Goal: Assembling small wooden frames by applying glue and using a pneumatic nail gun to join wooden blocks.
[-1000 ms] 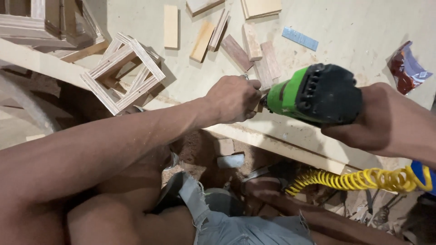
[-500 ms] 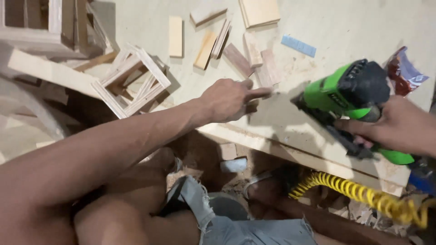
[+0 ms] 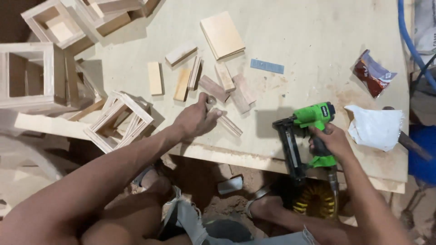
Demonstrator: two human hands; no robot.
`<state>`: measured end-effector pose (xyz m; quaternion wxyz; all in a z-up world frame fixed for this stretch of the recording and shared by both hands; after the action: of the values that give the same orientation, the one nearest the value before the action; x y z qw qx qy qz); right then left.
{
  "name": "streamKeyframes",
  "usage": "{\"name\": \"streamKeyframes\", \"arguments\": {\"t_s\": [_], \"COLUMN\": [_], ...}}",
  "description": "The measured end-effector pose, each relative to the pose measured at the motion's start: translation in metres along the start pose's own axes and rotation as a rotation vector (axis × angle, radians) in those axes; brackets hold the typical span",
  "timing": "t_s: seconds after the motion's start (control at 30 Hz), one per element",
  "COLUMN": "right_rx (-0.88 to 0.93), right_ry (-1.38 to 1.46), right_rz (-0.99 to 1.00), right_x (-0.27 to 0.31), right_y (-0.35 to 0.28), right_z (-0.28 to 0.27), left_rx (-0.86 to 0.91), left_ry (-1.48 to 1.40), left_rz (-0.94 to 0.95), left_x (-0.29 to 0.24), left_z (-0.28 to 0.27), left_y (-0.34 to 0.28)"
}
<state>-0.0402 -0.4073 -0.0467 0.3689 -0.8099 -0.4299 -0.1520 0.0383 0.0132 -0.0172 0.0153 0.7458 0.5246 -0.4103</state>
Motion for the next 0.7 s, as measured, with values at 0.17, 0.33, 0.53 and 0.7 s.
{"name": "streamKeyframes", "arguments": {"t_s": [0.17, 0.33, 0.53, 0.7], "right_rx": [-0.131, -0.35, -0.529, 0.045], "right_ry": [-0.432, -0.502, -0.429, -0.427], "right_rz": [0.075, -0.363, -0.555, -0.02], "right_x": [0.005, 0.043, 0.016, 0.003], "right_y": [0.016, 0.057, 0.101, 0.085], "right_z": [-0.024, -0.017, -0.122, -0.129], "left_rx": [-0.14, -0.298, -0.269, -0.105], "left_ry": [0.411, 0.523, 0.841, 0.559], "left_rz": [0.136, 0.237, 0.31, -0.135], "left_x": [0.008, 0.038, 0.02, -0.02], "left_z": [-0.002, -0.029, -0.036, -0.038], "left_y": [0.022, 0.029, 0.059, 0.095]}}
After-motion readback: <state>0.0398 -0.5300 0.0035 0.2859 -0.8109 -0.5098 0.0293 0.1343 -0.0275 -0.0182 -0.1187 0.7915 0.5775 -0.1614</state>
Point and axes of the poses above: each hand's wrist, its own y-axis towards the middle knuckle, its own z-axis out of the palm, x = y × z, the point moved 3 cm from there along y, towards the middle knuckle, and after that the axes turned 3 degrees about y, right-handed, at the moved point
